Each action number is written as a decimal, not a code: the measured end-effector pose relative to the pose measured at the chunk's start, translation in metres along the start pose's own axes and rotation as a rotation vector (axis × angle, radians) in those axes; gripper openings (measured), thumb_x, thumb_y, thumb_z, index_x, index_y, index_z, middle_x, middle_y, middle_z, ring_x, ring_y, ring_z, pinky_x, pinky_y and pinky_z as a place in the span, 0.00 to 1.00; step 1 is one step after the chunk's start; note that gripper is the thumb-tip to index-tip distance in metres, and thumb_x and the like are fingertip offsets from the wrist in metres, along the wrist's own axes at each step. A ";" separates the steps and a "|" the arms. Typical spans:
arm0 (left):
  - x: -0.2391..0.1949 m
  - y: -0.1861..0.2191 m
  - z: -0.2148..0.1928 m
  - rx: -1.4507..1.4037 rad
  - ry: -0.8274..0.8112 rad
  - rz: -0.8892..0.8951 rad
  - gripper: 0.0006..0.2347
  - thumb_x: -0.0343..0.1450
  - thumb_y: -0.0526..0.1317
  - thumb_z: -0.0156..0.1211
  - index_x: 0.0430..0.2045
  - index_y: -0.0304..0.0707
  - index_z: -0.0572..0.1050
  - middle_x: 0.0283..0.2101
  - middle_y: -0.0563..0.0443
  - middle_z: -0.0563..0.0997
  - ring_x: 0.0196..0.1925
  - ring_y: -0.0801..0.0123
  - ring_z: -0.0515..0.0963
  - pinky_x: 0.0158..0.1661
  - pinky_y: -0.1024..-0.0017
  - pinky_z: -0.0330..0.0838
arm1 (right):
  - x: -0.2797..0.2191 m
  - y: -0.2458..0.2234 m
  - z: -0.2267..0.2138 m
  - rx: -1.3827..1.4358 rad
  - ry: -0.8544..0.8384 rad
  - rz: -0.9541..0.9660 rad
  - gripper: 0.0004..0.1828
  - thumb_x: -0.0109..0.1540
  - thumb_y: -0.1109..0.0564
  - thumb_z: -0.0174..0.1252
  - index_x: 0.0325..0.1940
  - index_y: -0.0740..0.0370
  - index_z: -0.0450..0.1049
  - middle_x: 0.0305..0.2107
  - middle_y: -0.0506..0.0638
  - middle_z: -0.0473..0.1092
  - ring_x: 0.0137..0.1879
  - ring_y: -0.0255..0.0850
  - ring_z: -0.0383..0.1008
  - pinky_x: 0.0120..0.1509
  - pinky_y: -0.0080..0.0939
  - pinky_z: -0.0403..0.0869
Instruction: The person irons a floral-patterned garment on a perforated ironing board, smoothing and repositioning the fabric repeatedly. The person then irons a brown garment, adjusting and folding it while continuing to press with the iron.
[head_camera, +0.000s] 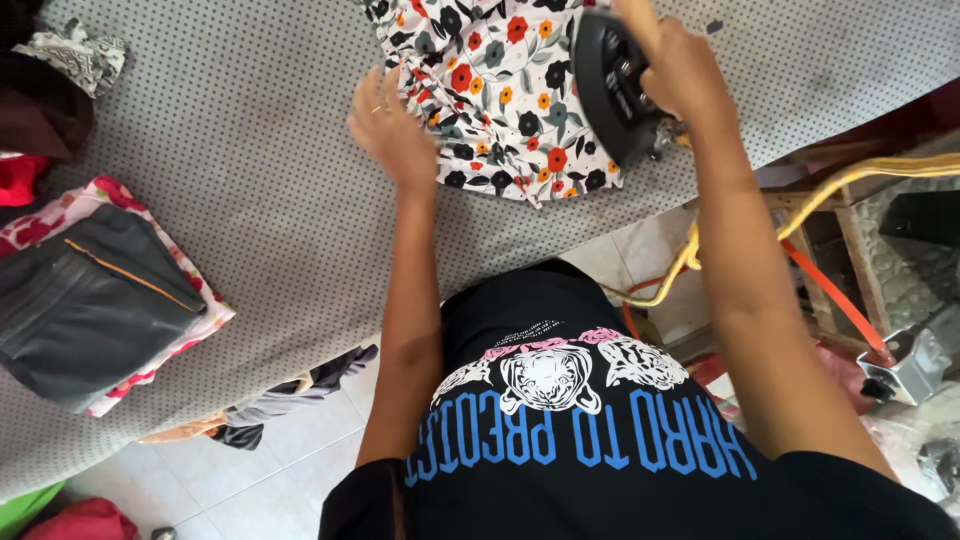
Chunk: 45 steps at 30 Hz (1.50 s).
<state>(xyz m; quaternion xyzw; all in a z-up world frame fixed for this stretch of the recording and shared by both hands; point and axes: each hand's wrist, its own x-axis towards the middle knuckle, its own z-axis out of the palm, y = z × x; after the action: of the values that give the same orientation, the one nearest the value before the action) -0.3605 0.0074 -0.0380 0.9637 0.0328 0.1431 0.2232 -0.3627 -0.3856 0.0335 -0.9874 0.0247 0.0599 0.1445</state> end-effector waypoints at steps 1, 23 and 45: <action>0.006 0.010 0.006 0.015 0.009 0.075 0.30 0.68 0.32 0.64 0.69 0.43 0.65 0.74 0.48 0.60 0.78 0.50 0.55 0.72 0.38 0.43 | -0.002 -0.005 -0.007 0.040 -0.077 0.003 0.22 0.55 0.63 0.59 0.52 0.72 0.68 0.38 0.74 0.73 0.47 0.69 0.75 0.50 0.62 0.74; -0.013 0.031 0.043 0.048 -0.146 0.148 0.27 0.74 0.56 0.57 0.69 0.53 0.64 0.76 0.53 0.56 0.80 0.47 0.45 0.69 0.29 0.30 | 0.035 -0.036 -0.019 0.032 -0.196 -0.076 0.21 0.53 0.63 0.59 0.51 0.62 0.70 0.38 0.68 0.74 0.46 0.66 0.75 0.49 0.63 0.73; -0.015 0.026 0.047 -0.022 -0.136 0.099 0.26 0.77 0.47 0.50 0.72 0.45 0.58 0.77 0.54 0.56 0.80 0.53 0.47 0.72 0.33 0.30 | 0.048 -0.091 -0.019 -0.148 -0.184 -0.089 0.17 0.60 0.60 0.58 0.54 0.56 0.72 0.35 0.63 0.76 0.43 0.62 0.77 0.48 0.63 0.74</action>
<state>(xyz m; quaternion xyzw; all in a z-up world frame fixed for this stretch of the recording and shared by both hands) -0.3610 -0.0379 -0.0707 0.9691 -0.0317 0.0883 0.2280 -0.3067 -0.3054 0.0714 -0.9858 -0.0368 0.1457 0.0754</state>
